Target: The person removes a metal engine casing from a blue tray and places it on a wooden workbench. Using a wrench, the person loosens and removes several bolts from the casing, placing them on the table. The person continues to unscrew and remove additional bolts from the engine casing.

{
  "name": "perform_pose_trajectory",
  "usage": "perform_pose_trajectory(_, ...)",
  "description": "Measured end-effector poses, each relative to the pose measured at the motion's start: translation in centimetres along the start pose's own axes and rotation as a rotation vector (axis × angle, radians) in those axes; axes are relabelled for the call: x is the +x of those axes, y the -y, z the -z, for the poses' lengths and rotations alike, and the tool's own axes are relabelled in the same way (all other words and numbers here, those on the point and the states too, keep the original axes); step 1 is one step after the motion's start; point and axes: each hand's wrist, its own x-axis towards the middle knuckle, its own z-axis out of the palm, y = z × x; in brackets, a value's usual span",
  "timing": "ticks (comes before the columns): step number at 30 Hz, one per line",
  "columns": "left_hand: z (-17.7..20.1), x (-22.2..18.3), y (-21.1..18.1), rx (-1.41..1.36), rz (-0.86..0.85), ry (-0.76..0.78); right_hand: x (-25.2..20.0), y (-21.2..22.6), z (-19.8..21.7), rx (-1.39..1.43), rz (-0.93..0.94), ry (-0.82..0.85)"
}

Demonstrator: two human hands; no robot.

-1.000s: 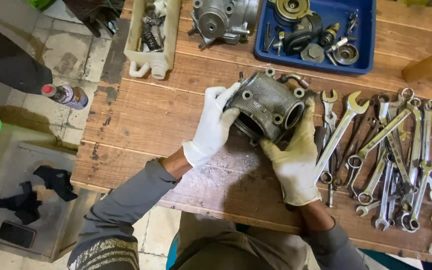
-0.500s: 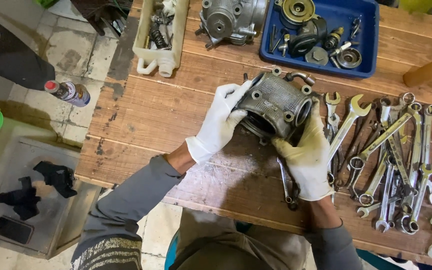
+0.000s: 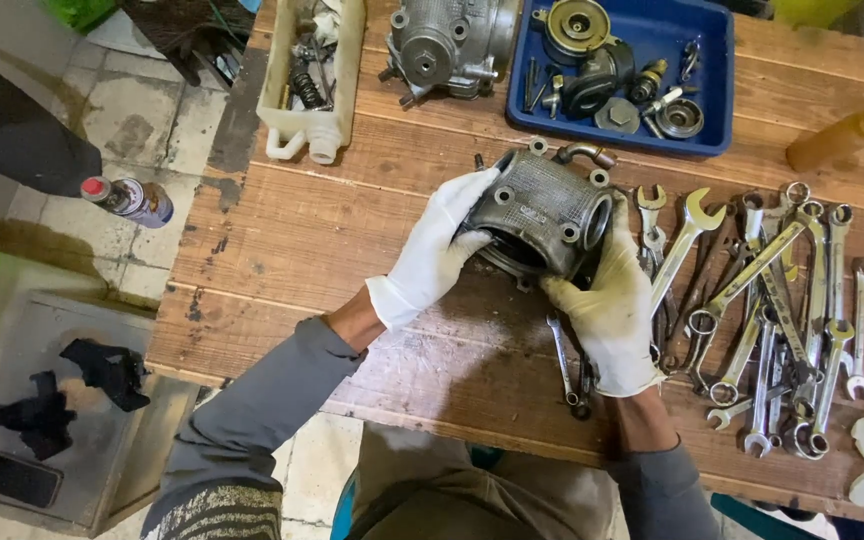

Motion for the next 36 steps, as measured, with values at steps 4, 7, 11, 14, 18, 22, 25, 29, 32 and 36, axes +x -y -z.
perform_pose_trajectory(4,0.0,-0.1,0.3,-0.006,0.027,0.000,-0.4,2.2,-0.7,0.003,0.011,-0.003)
perform_pose_trajectory(7,0.4,0.4,0.8,0.022,0.040,0.019,-0.2,2.1,-0.3,-0.025,0.030,-0.006)
perform_pose_trajectory(11,3.1,2.0,2.1,0.216,-0.036,-0.018,-0.9,3.6,-1.0,-0.233,-0.025,-0.044)
perform_pose_trajectory(14,7.5,3.3,0.5,0.576,-0.053,-0.206,-0.7,4.7,-1.2,-0.369,-0.130,-0.083)
perform_pose_trajectory(18,11.5,3.8,2.4,1.025,0.397,-0.362,-0.6,3.6,-0.6,-0.473,-0.079,-0.049)
perform_pose_trajectory(22,13.9,5.1,5.4,1.030,0.515,-0.368,-0.5,4.1,-1.0,-0.498,-0.202,-0.065)
perform_pose_trajectory(25,15.1,6.4,6.9,0.868,0.470,-0.370,-0.6,3.2,-0.6,-0.552,-0.044,-0.054)
perform_pose_trajectory(29,17.0,8.3,10.1,0.842,0.402,-0.367,-0.6,3.6,-0.9,-0.402,-0.076,-0.053)
perform_pose_trajectory(32,17.8,9.5,12.0,0.814,0.351,-0.358,-0.6,3.8,-1.0,-0.323,-0.069,-0.051)
perform_pose_trajectory(36,18.0,10.0,11.9,0.798,0.285,-0.355,-0.8,4.3,-2.0,-0.158,0.023,-0.083)
